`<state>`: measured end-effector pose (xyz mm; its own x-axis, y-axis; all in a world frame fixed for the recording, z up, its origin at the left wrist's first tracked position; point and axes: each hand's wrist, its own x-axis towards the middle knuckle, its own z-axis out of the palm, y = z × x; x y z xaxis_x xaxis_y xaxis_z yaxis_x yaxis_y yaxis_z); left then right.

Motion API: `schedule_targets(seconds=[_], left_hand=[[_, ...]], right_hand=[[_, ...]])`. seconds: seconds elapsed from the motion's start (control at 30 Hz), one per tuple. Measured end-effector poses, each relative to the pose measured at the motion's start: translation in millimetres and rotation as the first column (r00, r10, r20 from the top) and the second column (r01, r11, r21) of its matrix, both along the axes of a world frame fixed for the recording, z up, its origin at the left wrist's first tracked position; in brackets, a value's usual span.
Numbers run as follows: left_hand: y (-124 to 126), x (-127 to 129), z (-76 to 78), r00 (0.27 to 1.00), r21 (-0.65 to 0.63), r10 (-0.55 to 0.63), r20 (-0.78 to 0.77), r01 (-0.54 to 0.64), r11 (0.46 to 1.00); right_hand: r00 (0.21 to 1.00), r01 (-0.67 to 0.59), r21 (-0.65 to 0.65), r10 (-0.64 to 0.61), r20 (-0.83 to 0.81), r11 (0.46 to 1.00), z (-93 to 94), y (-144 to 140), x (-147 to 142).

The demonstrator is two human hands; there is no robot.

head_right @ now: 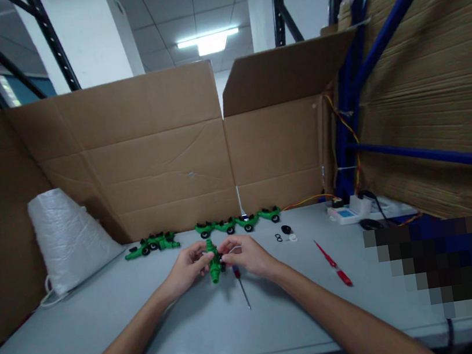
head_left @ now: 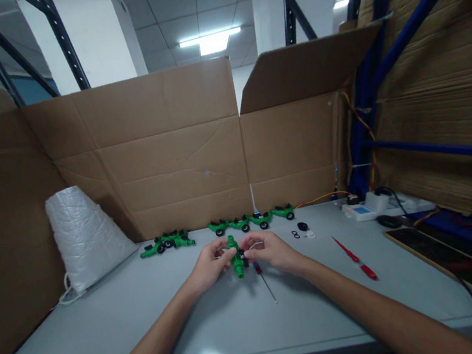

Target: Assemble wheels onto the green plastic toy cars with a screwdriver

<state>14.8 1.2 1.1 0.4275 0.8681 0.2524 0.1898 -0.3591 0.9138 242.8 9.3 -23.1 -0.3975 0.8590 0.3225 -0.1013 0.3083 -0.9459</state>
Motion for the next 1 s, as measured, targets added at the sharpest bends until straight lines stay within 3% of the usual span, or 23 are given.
schedule_targets(seconds=[0.63,1.0], left_hand=[[7,-1,-6.4,0.998,-0.07,-0.011,0.061,0.015,0.997],[6,1,-8.9,0.998,-0.056,-0.004,0.063,0.007,0.998]], right_hand=[[1.0,0.009,-0.119,-0.009,-0.003,0.993,-0.2,-1,-1],[0.998,-0.025,-0.033,0.027,0.065,0.999,-7.2,-2,-5]])
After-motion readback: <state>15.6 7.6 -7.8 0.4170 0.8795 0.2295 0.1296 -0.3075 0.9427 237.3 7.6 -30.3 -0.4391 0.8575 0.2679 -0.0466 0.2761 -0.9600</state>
